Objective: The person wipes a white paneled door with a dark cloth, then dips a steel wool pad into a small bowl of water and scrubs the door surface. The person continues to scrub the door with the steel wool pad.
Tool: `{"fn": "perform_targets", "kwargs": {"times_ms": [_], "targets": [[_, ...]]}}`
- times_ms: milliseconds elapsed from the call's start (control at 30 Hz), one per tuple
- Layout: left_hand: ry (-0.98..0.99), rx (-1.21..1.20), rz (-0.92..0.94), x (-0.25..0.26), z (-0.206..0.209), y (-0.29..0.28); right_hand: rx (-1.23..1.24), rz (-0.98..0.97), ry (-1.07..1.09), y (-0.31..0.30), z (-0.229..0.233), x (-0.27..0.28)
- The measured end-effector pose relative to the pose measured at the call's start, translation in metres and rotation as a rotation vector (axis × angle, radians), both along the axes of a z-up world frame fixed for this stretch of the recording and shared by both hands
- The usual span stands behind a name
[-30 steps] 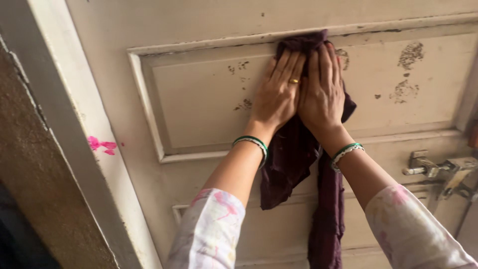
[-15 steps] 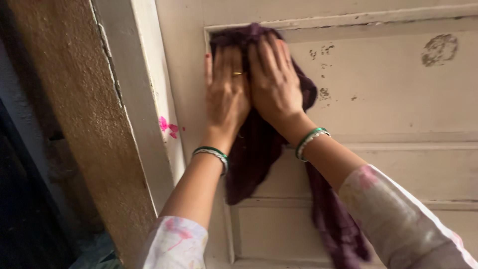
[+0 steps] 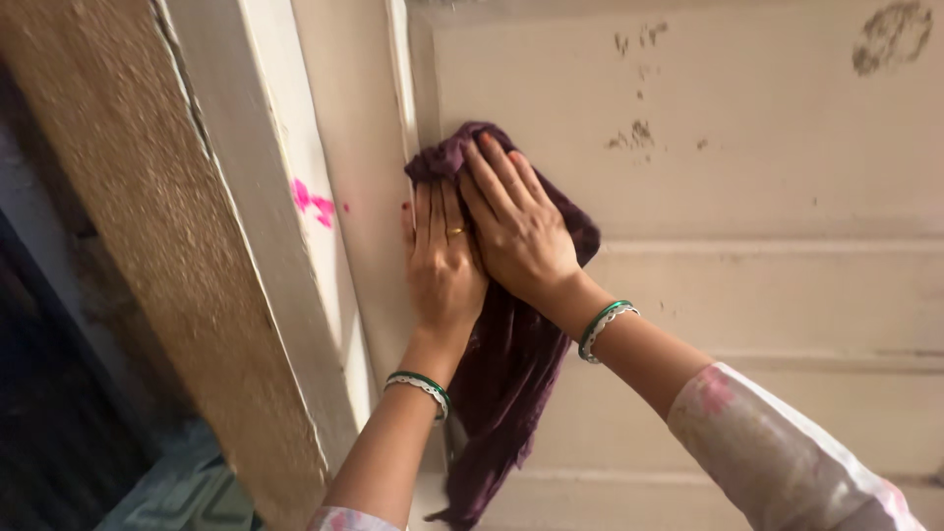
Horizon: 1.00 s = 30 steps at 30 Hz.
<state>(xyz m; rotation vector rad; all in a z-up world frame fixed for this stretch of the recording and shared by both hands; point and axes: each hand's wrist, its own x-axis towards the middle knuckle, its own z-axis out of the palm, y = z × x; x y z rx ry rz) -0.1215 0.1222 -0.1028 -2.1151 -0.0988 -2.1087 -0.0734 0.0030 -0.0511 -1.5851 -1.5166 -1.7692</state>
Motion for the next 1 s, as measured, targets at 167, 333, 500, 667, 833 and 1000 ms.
{"fn": "perform_targets", "kwargs": {"times_ms": [167, 333, 500, 667, 833, 1000], "targets": [[0.016, -0.060, -0.018, -0.003, -0.043, -0.019, -0.072, 0.060, -0.043, -0.012, -0.038, 0.010], [-0.023, -0.053, -0.049, -0.008, -0.058, -0.043, -0.045, 0.099, -0.074, -0.027, -0.071, 0.019], [0.001, 0.026, -0.138, 0.026, -0.058, -0.092, 0.031, 0.065, -0.104, -0.087, -0.076, 0.058], [0.061, 0.095, -0.441, 0.099, -0.065, -0.197, 0.141, -0.119, -0.062, -0.204, -0.092, 0.122], [0.162, 0.229, -0.666, 0.164, -0.061, -0.317, 0.284, -0.386, 0.066, -0.336, -0.104, 0.166], [0.172, 0.302, -0.559, 0.180, -0.064, -0.347, 0.454, -0.394, 0.219, -0.346, -0.125, 0.174]]}}
